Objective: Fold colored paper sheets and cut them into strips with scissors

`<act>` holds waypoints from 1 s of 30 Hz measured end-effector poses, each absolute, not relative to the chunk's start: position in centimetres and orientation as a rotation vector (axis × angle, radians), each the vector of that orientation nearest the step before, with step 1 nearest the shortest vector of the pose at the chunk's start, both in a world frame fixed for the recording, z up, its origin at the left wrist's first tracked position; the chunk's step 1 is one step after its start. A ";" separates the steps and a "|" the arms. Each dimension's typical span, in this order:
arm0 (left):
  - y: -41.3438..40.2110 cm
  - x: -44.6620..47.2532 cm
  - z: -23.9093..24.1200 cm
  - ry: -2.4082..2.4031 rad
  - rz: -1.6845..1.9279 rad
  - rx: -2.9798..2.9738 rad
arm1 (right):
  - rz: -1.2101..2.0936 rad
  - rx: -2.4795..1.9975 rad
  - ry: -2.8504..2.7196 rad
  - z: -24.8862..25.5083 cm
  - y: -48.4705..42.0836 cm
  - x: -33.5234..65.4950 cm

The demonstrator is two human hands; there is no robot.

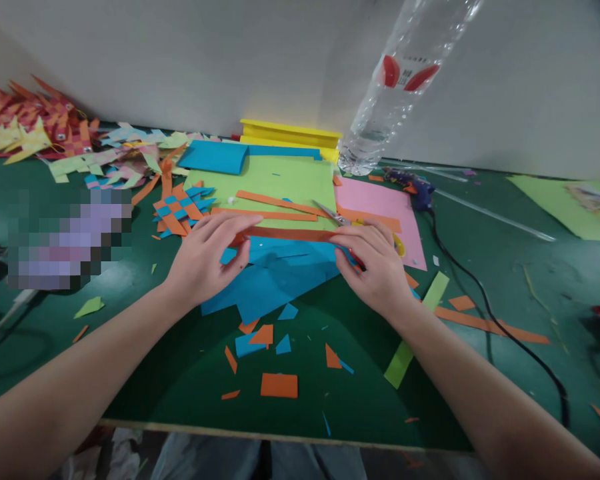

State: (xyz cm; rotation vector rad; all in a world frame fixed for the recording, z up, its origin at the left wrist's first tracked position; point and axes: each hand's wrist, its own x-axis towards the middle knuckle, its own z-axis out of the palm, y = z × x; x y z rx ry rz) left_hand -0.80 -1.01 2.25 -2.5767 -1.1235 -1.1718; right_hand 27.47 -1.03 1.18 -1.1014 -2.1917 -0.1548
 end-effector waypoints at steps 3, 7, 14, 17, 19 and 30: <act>-0.9 -0.9 2.0 -1.290 -1.179 -2.594 | -0.144 -1.057 -2.178 1.1 -1.1 27.5; -0.4 -1.2 1.7 -1.473 -1.219 -2.577 | -0.092 -1.011 -2.196 1.1 -1.3 27.6; 0.9 -2.3 1.5 -1.993 -1.579 -2.501 | -0.109 -1.077 -2.115 1.6 -1.5 27.4; 1.7 -2.9 1.2 -2.165 -1.777 -2.375 | -0.101 -1.101 -2.111 1.5 -1.5 27.4; 2.1 -3.0 1.0 -2.244 -1.941 -2.298 | -0.103 -1.088 -2.113 1.4 -1.4 27.4; 3.1 -3.5 0.0 -2.376 -2.323 -1.893 | -0.031 -1.285 -2.254 0.5 -0.5 27.9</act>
